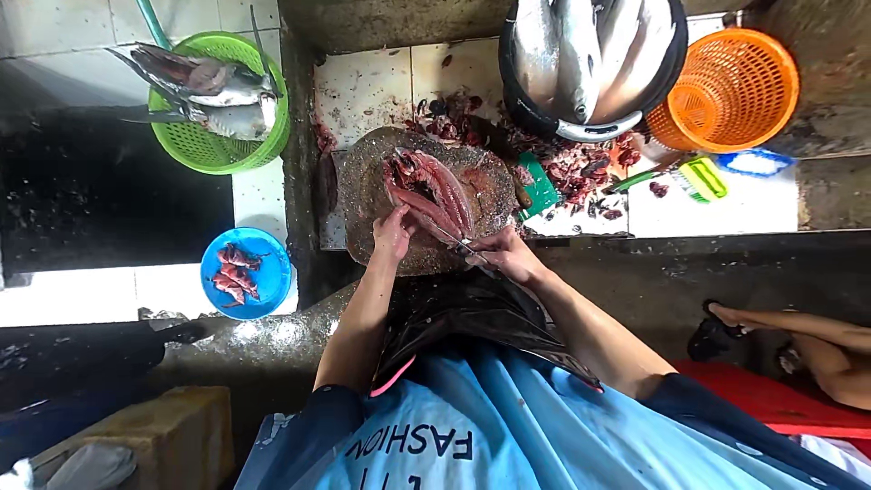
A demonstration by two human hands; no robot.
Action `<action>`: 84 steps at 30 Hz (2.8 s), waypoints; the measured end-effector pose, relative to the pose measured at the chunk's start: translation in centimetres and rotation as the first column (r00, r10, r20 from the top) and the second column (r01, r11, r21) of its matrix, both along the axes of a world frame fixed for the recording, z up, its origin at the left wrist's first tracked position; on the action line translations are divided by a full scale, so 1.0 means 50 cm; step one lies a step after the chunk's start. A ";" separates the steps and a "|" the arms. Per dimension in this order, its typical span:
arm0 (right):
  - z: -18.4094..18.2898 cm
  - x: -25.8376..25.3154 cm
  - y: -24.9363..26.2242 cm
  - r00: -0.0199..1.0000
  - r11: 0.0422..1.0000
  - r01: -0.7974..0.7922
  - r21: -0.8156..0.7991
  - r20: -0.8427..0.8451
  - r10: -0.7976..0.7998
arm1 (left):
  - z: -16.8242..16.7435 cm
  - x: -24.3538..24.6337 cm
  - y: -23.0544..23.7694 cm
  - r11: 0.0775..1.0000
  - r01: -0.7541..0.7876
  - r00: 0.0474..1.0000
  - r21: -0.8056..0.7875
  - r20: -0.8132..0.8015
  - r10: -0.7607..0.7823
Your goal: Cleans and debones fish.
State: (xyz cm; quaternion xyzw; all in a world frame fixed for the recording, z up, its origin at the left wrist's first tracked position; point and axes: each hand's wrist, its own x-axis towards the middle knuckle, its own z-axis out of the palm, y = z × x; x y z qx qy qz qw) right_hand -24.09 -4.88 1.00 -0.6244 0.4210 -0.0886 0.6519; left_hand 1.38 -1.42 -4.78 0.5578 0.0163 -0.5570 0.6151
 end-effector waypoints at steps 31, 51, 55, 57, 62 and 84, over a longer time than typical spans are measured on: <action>0.001 0.054 0.027 0.943 0.498 0.051 -0.866 -0.123 -0.310 | -0.015 -0.108 -0.036 0.999 0.036 0.944 0.009 -0.329 -0.031; 0.014 -0.004 -0.031 0.833 0.710 -0.422 -0.564 -0.549 0.059 | -0.006 -0.066 0.001 0.999 0.050 0.995 0.010 -0.083 -0.049; -0.004 -0.040 -0.036 0.820 0.779 -0.512 -0.363 -0.475 0.318 | -0.016 -0.047 0.030 0.990 0.134 0.991 0.035 0.013 -0.134; -0.005 -0.065 -0.032 0.887 0.852 -0.440 -0.283 -0.289 0.361 | -0.019 -0.043 0.048 0.986 0.162 0.985 0.040 0.049 -0.164; 0.009 -0.079 -0.001 0.958 0.917 -0.282 -0.282 -0.139 0.252 | -0.006 -0.011 0.057 0.990 0.107 0.985 0.093 0.128 -0.119; -0.023 0.033 0.004 0.995 0.958 -0.096 -0.270 -0.059 0.084 | -0.006 -0.001 0.011 0.992 -0.090 0.996 -0.090 -0.014 0.089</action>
